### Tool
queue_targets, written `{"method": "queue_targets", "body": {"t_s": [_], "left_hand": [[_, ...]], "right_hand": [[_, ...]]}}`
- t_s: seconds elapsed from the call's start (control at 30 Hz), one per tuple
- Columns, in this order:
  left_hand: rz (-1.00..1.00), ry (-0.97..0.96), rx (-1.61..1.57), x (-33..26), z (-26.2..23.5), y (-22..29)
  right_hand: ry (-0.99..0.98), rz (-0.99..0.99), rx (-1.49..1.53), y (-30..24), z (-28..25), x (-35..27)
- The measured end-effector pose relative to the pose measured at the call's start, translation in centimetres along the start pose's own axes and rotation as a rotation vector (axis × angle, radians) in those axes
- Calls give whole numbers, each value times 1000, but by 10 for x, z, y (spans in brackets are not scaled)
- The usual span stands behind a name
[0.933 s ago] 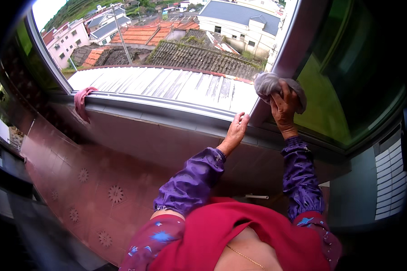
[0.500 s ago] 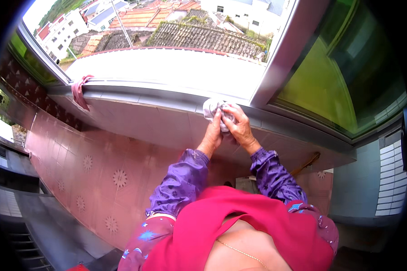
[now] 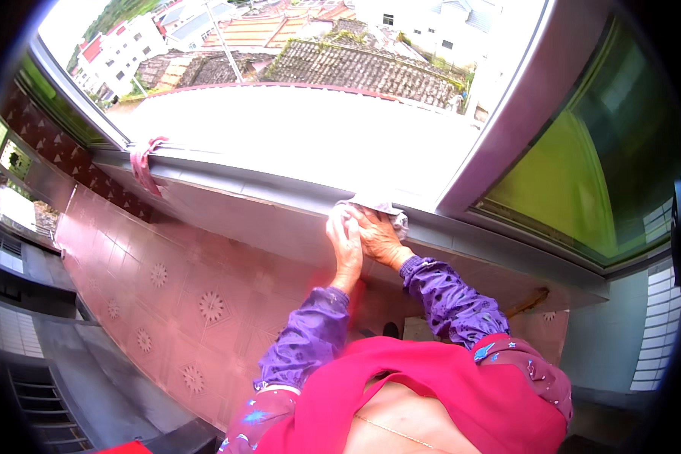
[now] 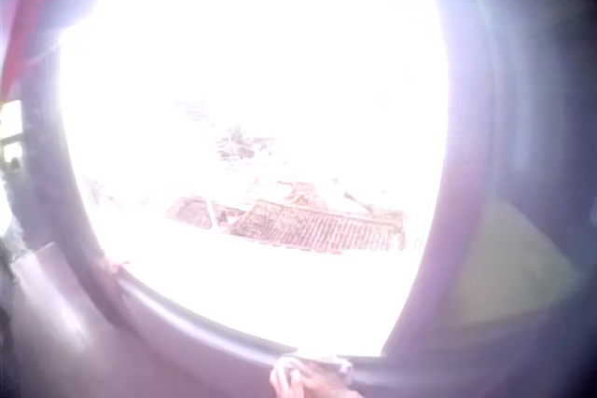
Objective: The person wipes a window frame and glass pane with a cloth, moving the cloth across the surfaces to clean them.
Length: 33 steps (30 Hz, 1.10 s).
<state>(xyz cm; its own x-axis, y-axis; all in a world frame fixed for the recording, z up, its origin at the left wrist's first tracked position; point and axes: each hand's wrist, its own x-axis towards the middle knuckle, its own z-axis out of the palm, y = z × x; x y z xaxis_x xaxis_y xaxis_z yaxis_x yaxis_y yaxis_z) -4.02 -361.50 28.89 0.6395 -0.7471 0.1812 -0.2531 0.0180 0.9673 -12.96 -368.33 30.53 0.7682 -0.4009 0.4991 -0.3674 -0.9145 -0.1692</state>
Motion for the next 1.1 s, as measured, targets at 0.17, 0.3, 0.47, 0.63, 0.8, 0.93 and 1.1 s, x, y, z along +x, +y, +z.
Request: {"method": "queue_targets", "body": {"t_s": [0.17,0.3,0.47,0.63,0.8,0.93,1.1], "left_hand": [[55,-62,132,7,2,-4],[166,-49,304,5,8,-2],[124,-128,465,7,9,17],[107,-88,545,4,6,9],[83,-32,568,1,6,18],[165,-45,520,-1,2,11],[115,-84,516,-5,-10,11]], "right_hand": [[-11,-67,157,0,-75,-16],[-84,308,338,27,-99,-154],[-789,970,905,-17,-116,-351],[-798,1075,888,-72,-168,-277],[-559,721,487,-93,-168,-293],[-509,742,535,-109,-159,-301],[-532,862,516,-132,-159,-291]]}}
